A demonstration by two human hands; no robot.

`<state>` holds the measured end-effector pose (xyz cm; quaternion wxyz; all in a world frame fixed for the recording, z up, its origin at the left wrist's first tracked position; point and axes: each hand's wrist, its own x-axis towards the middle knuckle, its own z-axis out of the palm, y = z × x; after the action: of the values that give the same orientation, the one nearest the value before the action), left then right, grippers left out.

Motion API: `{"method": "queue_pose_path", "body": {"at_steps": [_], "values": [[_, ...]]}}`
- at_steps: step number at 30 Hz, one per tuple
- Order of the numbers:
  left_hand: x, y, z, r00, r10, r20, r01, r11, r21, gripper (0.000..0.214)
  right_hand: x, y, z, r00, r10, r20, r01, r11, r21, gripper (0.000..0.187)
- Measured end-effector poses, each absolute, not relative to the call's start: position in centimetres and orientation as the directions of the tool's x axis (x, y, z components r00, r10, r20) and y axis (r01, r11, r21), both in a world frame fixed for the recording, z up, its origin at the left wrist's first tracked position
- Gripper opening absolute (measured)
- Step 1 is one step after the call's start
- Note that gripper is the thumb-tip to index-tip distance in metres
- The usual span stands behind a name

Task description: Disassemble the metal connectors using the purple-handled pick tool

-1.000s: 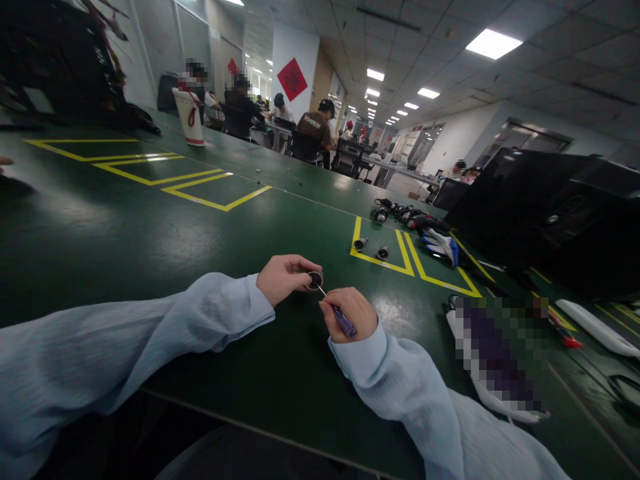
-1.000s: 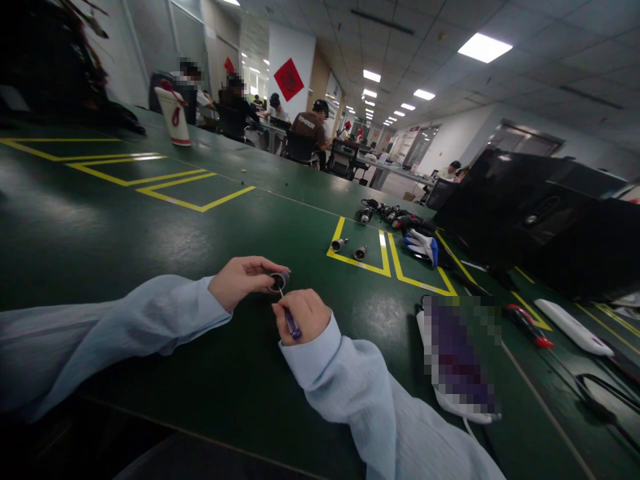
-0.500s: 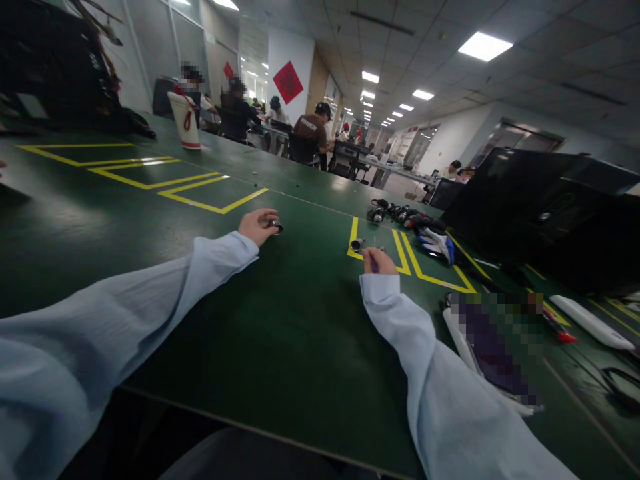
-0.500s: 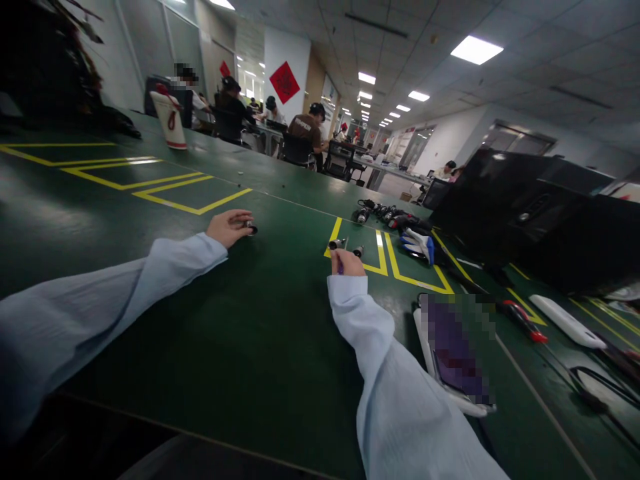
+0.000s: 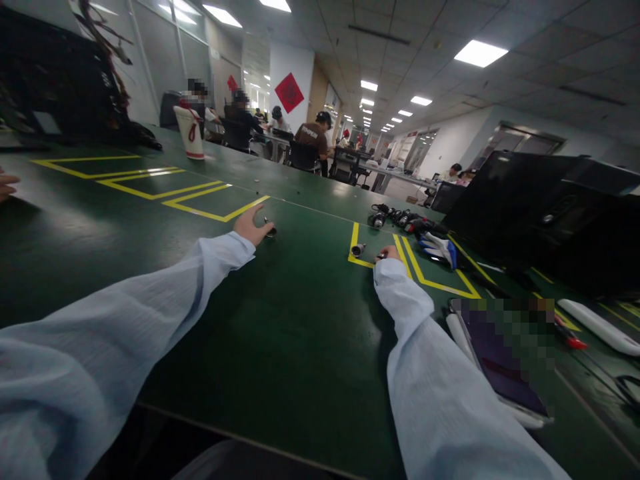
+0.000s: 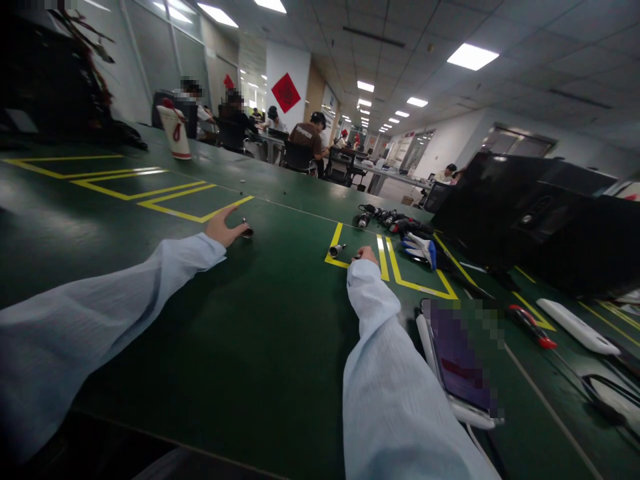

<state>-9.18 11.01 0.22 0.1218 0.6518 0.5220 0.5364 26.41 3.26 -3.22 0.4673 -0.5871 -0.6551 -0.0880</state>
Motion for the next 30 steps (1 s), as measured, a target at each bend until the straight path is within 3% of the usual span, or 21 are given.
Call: {"method": "queue_pose_path", "body": {"at_steps": [3, 5, 9, 12, 18, 22, 26, 30], "values": [[-7.6, 7.4, 1.1, -0.012, 0.663, 0.748, 0.671, -0.55, 0.498, 0.041, 26.1, 3.0, -2.5, 0.211, 0.758, 0.618, 0.878, 0.132, -0.461, 0.027], [-5.8, 4.0, 1.3, 0.164, 0.648, 0.744, 0.621, -0.654, 0.433, 0.034, 25.6, 2.6, -1.9, 0.245, 0.781, 0.574, 0.884, 0.064, -0.464, 0.02], [-2.3, -2.8, 1.2, 0.513, 0.622, 0.592, 0.383, -0.783, 0.49, 0.022, 24.0, 0.9, -1.4, 0.271, 0.799, 0.537, 0.881, 0.018, -0.472, 0.012], [-1.0, -5.9, 1.0, 0.643, 0.592, 0.486, 0.309, -0.781, 0.543, 0.02, 22.2, -1.0, -1.6, 0.244, 0.807, 0.538, 0.876, 0.055, -0.48, 0.012], [-1.0, -6.9, 0.7, 0.657, 0.642, 0.395, 0.332, -0.717, 0.613, 0.033, 17.5, -5.9, -2.2, 0.074, 0.821, 0.566, 0.853, 0.242, -0.463, 0.017], [-1.3, -6.4, 0.6, 0.699, 0.605, 0.38, 0.275, -0.719, 0.638, 0.044, 15.4, -8.5, -2.1, -0.033, 0.805, 0.592, 0.787, 0.386, -0.481, 0.018], [-1.4, -5.7, 0.4, 0.723, 0.582, 0.372, 0.232, -0.712, 0.663, 0.041, 14.8, -9.3, -1.9, 0.007, 0.832, 0.555, 0.721, 0.38, -0.58, 0.021], [-1.7, -4.7, 0.2, 0.737, 0.616, 0.28, 0.212, -0.603, 0.769, 0.036, 14.9, -9.3, -2.1, 0.035, 0.866, 0.498, 0.647, 0.36, -0.672, 0.022]]}}
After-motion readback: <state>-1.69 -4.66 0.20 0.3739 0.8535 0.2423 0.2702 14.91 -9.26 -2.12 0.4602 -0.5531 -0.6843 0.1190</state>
